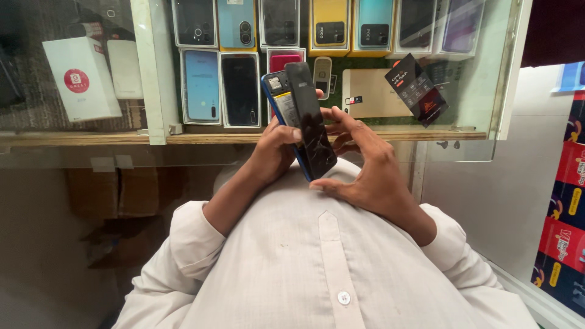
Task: The person sits behind a glass display counter holding a smartphone. They peel a protective film from the phone, remove its back cover and battery, then use a small screwdriver to work on the phone's internal components, at one point reaching to a nearby workbench before continuing to unscrew the device.
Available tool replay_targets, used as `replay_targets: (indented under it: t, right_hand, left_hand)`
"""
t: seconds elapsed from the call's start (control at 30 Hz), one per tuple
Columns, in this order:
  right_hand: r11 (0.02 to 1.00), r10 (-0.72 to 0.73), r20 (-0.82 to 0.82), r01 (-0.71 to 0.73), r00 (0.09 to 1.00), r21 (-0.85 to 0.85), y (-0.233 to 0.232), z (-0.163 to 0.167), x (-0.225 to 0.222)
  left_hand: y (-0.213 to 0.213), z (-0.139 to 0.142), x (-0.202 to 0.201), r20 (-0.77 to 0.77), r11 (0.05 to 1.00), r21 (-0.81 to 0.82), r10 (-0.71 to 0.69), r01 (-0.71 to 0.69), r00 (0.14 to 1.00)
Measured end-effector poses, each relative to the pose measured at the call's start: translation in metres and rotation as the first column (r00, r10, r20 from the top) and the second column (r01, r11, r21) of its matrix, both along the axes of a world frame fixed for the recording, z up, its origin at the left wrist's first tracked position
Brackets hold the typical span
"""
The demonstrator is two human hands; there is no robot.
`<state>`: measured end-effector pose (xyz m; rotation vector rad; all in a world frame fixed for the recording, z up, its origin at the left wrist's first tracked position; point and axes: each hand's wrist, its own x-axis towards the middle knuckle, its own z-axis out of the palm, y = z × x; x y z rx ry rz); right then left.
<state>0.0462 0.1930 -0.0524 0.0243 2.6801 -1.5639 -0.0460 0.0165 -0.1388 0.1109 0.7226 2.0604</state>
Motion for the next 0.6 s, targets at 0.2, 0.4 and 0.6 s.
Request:
replay_targets:
  t: [0.2,0.4,0.6]
  right_hand:
    - [0.991,0.015,0.077,-0.005,0.997,-0.136,0.003,-0.003,0.003]
    - [0.953,0.059,0.097,-0.027,0.994,-0.303,0.01,-0.019,0.007]
    - [0.951,0.074,0.176,-0.016,0.982,-0.308,0.011,-0.019,0.006]
  left_hand:
    - [0.0,-0.005,0.001,-0.088,0.996,-0.094,-0.002,-0.007,0.996]
    - [0.004,-0.008,0.002,-0.23,0.984,-0.156,0.043,-0.081,0.972]
    - [0.004,-0.011,0.005,-0.342,0.967,-0.229,0.022,-0.106,0.94]
